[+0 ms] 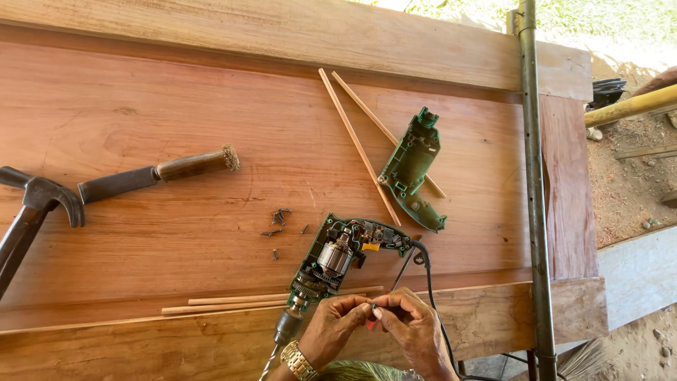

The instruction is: The person picks up a corded electric drill from a wooden workbench, uses a screwdriver to remove screws, and opens the drill's housing. They then work on the drill's internal components with both hands, manipulating small parts and screws while the housing halves, a hammer, and thin wooden dowels lie on the bench.

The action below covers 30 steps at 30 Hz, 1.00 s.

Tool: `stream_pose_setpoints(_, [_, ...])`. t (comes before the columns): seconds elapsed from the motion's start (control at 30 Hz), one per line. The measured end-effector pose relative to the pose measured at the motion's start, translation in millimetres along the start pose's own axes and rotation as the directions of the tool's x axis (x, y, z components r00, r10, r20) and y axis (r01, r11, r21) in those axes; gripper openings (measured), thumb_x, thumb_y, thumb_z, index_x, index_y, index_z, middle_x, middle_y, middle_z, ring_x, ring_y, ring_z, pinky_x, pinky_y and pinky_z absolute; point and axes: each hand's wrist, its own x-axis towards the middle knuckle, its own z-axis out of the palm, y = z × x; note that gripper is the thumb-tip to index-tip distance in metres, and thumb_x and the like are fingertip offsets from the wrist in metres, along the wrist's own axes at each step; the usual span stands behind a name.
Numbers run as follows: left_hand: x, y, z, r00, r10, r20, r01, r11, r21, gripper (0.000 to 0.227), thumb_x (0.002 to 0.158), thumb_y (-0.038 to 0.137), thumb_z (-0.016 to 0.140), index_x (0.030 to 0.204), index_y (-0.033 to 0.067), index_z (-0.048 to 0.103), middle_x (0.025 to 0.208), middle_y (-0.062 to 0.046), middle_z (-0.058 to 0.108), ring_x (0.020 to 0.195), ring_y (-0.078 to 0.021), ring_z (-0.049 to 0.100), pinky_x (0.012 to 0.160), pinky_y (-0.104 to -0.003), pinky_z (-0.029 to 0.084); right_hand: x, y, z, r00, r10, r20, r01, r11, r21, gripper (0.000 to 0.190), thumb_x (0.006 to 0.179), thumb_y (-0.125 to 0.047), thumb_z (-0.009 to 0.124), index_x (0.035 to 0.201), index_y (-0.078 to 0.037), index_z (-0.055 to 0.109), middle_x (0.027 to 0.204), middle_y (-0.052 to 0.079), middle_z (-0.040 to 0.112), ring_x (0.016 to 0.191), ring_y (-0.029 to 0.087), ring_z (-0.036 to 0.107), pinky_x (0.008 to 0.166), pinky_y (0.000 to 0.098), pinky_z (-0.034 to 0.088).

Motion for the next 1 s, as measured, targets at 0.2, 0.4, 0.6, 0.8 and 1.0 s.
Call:
stream_pose_setpoints(0.2, [-5.6,10.9,-2.0,0.999,-0.046,0.021,0.047,0.998,-0.033,0.030,0.097,0.023,0.065,0.114,0.0014,0.077,0.089,-0.004,0.077,0.079,-0.0066,0.066,0.071,-0.023,0.051,-1.1,-3.0,4.5,1.000,0.010,0.000,-0.010,1.000,-0.004,0.013,0.089,-0.002,0.069,0.099,0.003,0.074,0.092,0.007,0.071,0.082,0.013,0.075,0.071,0.0285,0.061])
stream_pose_setpoints(0.4, [-8.3,15.8,-3.8,0.994,-0.107,0.033,0.109,0.992,-0.065,0.035,0.096,0.031,0.065,0.109,0.0016,0.079,0.090,-0.003,0.078,0.078,-0.0061,0.066,0.066,-0.024,0.049,-4.0,-8.8,6.8,1.000,-0.002,0.008,0.003,0.999,-0.049,0.014,0.090,-0.002,0.068,0.101,0.004,0.075,0.095,0.007,0.069,0.087,0.014,0.076,0.079,0.0302,0.062])
stream_pose_setpoints(0.6, [-10.0,14.0,-8.5,0.994,-0.093,0.063,0.093,0.996,-0.007,0.033,0.098,0.032,0.065,0.105,0.0037,0.080,0.087,-0.003,0.077,0.075,-0.0065,0.063,0.068,-0.025,0.050,-3.6,0.0,6.2,0.997,-0.077,0.006,0.077,0.985,-0.153,0.013,0.089,-0.004,0.069,0.098,0.003,0.075,0.093,0.006,0.070,0.084,0.012,0.077,0.074,0.0273,0.067])
stream_pose_setpoints(0.8, [-19.6,16.6,-7.2,0.998,-0.047,0.042,0.043,0.994,0.102,0.033,0.097,0.032,0.065,0.099,0.0041,0.082,0.085,-0.001,0.078,0.071,-0.0062,0.061,0.067,-0.025,0.051,-12.1,1.1,9.1,1.000,-0.026,0.012,0.027,0.989,-0.146,0.011,0.088,-0.004,0.069,0.096,0.002,0.075,0.093,0.006,0.071,0.084,0.012,0.076,0.072,0.0280,0.065])
stream_pose_setpoints(1.0, [-37.8,23.2,0.3,0.996,-0.086,-0.002,0.086,0.991,0.101,0.033,0.097,0.034,0.066,0.099,0.0052,0.082,0.084,-0.001,0.076,0.070,-0.0067,0.061,0.066,-0.025,0.051,-22.7,6.8,11.9,0.999,-0.033,0.024,0.035,0.996,-0.087,0.010,0.088,-0.004,0.069,0.095,0.001,0.074,0.092,0.007,0.071,0.086,0.013,0.076,0.076,0.0287,0.065])
